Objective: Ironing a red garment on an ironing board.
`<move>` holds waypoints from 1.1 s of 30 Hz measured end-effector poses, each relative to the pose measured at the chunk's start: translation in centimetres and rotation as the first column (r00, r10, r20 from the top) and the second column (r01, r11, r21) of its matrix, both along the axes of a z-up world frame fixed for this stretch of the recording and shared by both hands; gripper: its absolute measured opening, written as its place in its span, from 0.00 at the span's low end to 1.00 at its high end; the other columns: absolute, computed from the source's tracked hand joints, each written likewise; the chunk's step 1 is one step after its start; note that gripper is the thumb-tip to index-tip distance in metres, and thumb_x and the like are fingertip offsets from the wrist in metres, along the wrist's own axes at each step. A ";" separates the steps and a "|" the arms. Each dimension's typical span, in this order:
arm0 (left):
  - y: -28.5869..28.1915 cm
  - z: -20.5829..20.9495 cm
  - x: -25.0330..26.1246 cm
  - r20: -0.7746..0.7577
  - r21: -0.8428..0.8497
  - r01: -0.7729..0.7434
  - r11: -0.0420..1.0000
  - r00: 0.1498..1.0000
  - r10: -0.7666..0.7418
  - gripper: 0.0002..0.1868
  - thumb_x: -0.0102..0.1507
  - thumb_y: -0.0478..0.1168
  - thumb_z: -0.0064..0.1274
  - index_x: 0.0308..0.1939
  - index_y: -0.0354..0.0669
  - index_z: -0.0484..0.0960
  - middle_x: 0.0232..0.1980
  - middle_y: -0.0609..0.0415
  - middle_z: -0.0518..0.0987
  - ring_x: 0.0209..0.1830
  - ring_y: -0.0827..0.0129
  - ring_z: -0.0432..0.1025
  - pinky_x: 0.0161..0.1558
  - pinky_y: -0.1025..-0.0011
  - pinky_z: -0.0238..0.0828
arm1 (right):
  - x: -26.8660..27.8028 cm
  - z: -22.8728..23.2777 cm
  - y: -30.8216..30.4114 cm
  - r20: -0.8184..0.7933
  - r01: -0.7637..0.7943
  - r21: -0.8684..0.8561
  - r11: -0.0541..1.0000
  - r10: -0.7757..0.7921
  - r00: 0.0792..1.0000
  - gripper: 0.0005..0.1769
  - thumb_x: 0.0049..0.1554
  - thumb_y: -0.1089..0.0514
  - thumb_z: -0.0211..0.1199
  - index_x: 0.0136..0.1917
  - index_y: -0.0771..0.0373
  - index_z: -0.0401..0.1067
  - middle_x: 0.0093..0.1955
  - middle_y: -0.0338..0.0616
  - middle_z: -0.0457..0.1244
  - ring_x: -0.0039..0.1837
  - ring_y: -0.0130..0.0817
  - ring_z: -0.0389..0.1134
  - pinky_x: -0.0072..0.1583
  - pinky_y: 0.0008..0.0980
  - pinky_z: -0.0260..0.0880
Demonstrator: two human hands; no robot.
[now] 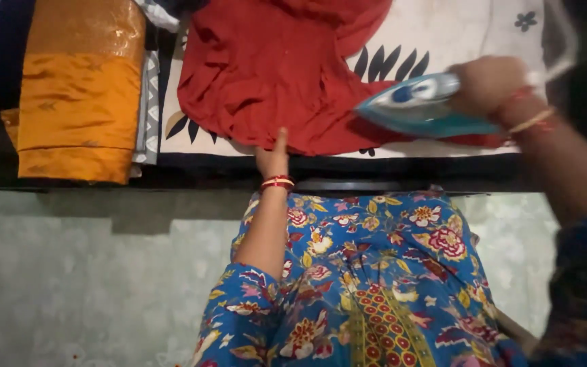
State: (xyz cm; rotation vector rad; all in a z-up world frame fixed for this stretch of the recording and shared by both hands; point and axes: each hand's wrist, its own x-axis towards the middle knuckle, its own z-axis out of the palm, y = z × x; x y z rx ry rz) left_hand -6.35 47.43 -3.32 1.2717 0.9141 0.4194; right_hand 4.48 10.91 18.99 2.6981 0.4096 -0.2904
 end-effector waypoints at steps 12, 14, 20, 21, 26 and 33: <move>-3.0 -5.1 0.8 -0.071 0.156 0.465 0.871 0.885 -0.460 0.17 0.61 0.45 0.66 0.34 0.32 0.79 0.27 0.49 0.80 0.19 0.69 0.72 0.21 0.70 0.69 | -0.4 -0.5 -16.0 0.009 0.324 -0.042 0.945 -0.324 0.946 0.26 0.57 0.34 0.67 0.59 0.52 0.82 0.48 0.50 0.73 0.45 0.46 0.76 0.47 0.44 0.78; -2.0 -6.4 1.5 0.017 0.131 0.401 0.907 0.914 -0.406 0.16 0.62 0.43 0.64 0.37 0.31 0.78 0.32 0.48 0.81 0.21 0.69 0.75 0.23 0.70 0.75 | -0.7 -0.8 -16.0 -0.008 0.306 -0.036 0.951 -0.306 0.952 0.27 0.56 0.33 0.68 0.59 0.52 0.82 0.48 0.50 0.73 0.46 0.46 0.76 0.49 0.44 0.77; 0.1 -3.8 1.4 0.182 -0.233 0.212 0.949 0.968 -0.172 0.12 0.66 0.36 0.54 0.48 0.30 0.73 0.40 0.47 0.79 0.31 0.58 0.77 0.34 0.60 0.81 | -0.9 -1.6 -14.6 -0.054 0.269 0.034 0.962 -0.267 0.962 0.28 0.56 0.35 0.68 0.62 0.51 0.80 0.49 0.50 0.74 0.48 0.45 0.76 0.51 0.44 0.76; 0.3 -2.3 0.8 0.260 -0.307 0.220 0.926 0.955 -0.141 0.11 0.65 0.35 0.50 0.50 0.35 0.75 0.42 0.52 0.81 0.37 0.60 0.78 0.40 0.58 0.82 | -0.9 -1.8 -14.1 -0.064 0.256 0.059 0.965 -0.252 0.966 0.28 0.56 0.36 0.68 0.64 0.50 0.79 0.49 0.50 0.74 0.48 0.45 0.76 0.51 0.44 0.76; 2.8 -8.4 1.8 0.308 -0.504 0.150 0.851 0.951 0.015 0.06 0.65 0.36 0.53 0.43 0.48 0.73 0.35 0.60 0.75 0.34 0.67 0.72 0.39 0.58 0.75 | -0.9 -2.4 -12.3 -0.111 0.115 -0.012 0.993 -0.116 0.987 0.25 0.57 0.37 0.66 0.65 0.44 0.78 0.51 0.45 0.74 0.50 0.42 0.76 0.52 0.42 0.77; 1.9 -1.2 0.7 0.481 -0.615 0.227 0.755 0.867 0.132 0.08 0.65 0.44 0.50 0.40 0.44 0.76 0.33 0.55 0.77 0.31 0.68 0.70 0.42 0.61 0.73 | -0.2 -3.2 -9.9 -0.133 0.108 -0.039 0.993 -0.112 0.985 0.28 0.55 0.35 0.67 0.67 0.42 0.77 0.48 0.44 0.74 0.49 0.41 0.76 0.50 0.42 0.77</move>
